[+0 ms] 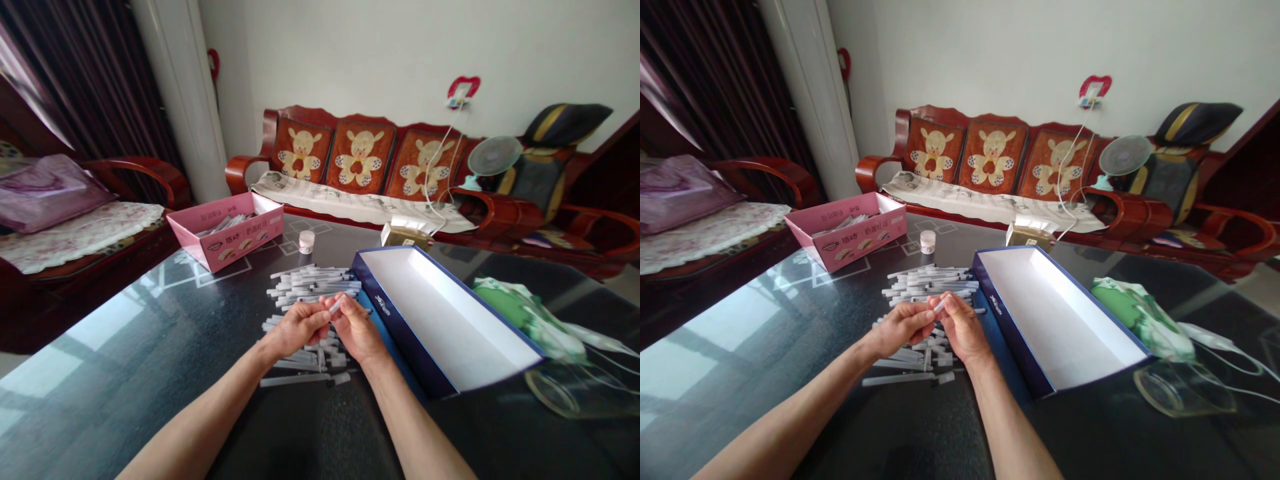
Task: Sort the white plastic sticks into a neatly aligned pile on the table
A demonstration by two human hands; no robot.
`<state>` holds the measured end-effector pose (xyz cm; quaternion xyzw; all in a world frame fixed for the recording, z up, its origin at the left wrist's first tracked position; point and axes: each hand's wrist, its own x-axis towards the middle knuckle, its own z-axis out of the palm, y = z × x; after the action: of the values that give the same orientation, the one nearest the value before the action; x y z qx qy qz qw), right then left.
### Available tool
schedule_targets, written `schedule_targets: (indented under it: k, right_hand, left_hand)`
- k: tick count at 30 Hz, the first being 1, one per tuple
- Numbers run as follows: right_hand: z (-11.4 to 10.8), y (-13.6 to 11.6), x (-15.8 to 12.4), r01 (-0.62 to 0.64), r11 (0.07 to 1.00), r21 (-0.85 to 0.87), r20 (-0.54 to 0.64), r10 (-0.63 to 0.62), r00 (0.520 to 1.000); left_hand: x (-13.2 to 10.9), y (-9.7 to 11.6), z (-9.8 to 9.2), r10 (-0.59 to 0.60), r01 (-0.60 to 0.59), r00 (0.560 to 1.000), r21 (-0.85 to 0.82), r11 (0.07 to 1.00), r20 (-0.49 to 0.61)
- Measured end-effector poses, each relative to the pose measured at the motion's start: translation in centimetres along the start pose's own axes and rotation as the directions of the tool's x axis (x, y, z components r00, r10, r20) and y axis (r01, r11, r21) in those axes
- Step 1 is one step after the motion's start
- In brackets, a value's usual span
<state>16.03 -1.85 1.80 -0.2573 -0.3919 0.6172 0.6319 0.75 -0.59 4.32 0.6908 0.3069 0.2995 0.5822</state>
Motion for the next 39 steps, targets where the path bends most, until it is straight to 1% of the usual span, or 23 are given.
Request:
schedule_targets:
  k: [1,2,3,5,6,7,9,12,15,17,18,20,21,23,24,26,27,28,30,32,34,37,39]
  right_hand:
    - [0.1,-0.1,0.0,-0.007,1.000,0.014,0.006,0.007,1.000]
    - [0.2,-0.2,0.0,-0.015,0.999,0.031,-0.005,0.015,1.000]
    - [0.4,-0.2,0.0,-0.025,0.999,0.047,-0.033,0.027,0.999]
    - [0.8,-0.1,0.1,-0.049,0.996,0.070,-0.120,0.057,0.991]
    - [1.1,0.1,0.1,-0.061,0.995,0.074,-0.170,0.073,0.983]
    - [1.4,0.3,0.1,-0.072,0.995,0.070,-0.216,0.085,0.973]
    - [2.0,0.7,0.1,-0.074,0.996,0.044,-0.290,0.083,0.953]
    - [2.9,1.2,0.0,-0.047,0.999,-0.015,-0.386,0.038,0.922]
    - [3.2,1.2,-0.1,-0.031,0.998,-0.060,-0.443,0.001,0.896]
    - [3.1,1.0,-0.2,-0.030,0.998,-0.061,-0.438,0.000,0.899]
    - [2.9,1.0,-0.2,-0.031,0.998,-0.049,-0.425,0.008,0.905]
    - [2.5,0.8,-0.2,-0.039,0.999,-0.007,-0.385,0.033,0.922]
    - [2.3,0.7,-0.2,-0.043,0.999,0.017,-0.359,0.047,0.932]
    - [2.0,0.5,-0.2,-0.056,0.997,0.061,-0.305,0.072,0.950]
    - [1.9,0.4,-0.3,-0.066,0.995,0.078,-0.279,0.085,0.957]
    - [1.9,0.2,-0.3,-0.083,0.991,0.104,-0.235,0.105,0.966]
    - [1.9,0.2,-0.3,-0.085,0.990,0.112,-0.223,0.109,0.969]
    - [2.0,0.2,-0.2,-0.083,0.990,0.115,-0.221,0.106,0.970]
    - [2.2,0.4,-0.1,-0.070,0.992,0.101,-0.249,0.093,0.964]
    - [2.5,0.8,0.0,-0.071,0.996,0.057,-0.301,0.085,0.950]
    - [2.8,1.3,0.0,-0.082,0.996,0.019,-0.361,0.083,0.929]
    - [3.2,1.7,-0.2,-0.074,0.997,0.008,-0.444,0.070,0.893]
    - [3.3,1.4,-0.1,-0.055,0.998,0.010,-0.482,0.053,0.875]
  left_hand:
    - [0.0,0.0,0.0,-0.021,0.022,1.000,-0.050,0.998,0.020]
    - [0.1,0.0,0.0,-0.025,0.026,1.000,-0.059,0.998,0.011]
    - [0.1,0.0,0.2,-0.013,0.012,1.000,-0.027,1.000,-0.028]
    - [0.1,0.0,0.7,0.045,-0.023,0.984,0.133,0.991,-0.172]
    - [0.1,0.0,1.0,0.081,-0.021,0.964,0.233,0.972,-0.252]
    - [0.1,-0.1,1.3,0.113,-0.003,0.941,0.327,0.945,-0.318]
    - [0.0,-0.3,1.9,0.157,0.048,0.905,0.462,0.886,-0.396]
    - [-0.1,-0.6,2.5,0.215,0.065,0.886,0.569,0.820,-0.412]
    - [-0.1,-0.8,2.5,0.250,0.034,0.888,0.596,0.802,-0.387]
    - [0.0,-0.7,2.4,0.201,0.028,0.905,0.524,0.851,-0.376]
    - [0.0,-0.6,2.3,0.150,0.030,0.919,0.444,0.896,-0.365]
    - [0.2,-0.4,2.0,0.032,0.037,0.953,0.223,0.974,-0.302]
    - [0.3,-0.4,1.8,-0.016,0.044,0.966,0.102,0.994,-0.258]
    - [0.3,-0.3,1.5,-0.083,0.066,0.983,-0.110,0.992,-0.163]
    - [0.4,-0.2,1.3,-0.100,0.077,0.988,-0.187,0.979,-0.121]
    - [0.4,-0.1,1.1,-0.108,0.087,0.992,-0.263,0.961,-0.067]
    - [0.3,0.0,1.0,-0.095,0.077,0.994,-0.247,0.966,-0.060]
    - [0.3,0.0,1.0,-0.069,0.053,0.994,-0.194,0.980,-0.079]
    - [0.2,0.0,1.2,0.000,0.000,0.984,-0.003,1.000,-0.176]
    - [0.1,-0.1,1.7,0.060,0.005,0.955,0.219,0.976,-0.290]
    - [0.0,-0.4,2.1,0.105,0.058,0.920,0.394,0.917,-0.379]
    - [-0.1,-0.8,2.6,0.185,0.078,0.892,0.543,0.836,-0.412]
    - [-0.1,-0.9,2.7,0.193,0.059,0.898,0.544,0.837,-0.395]
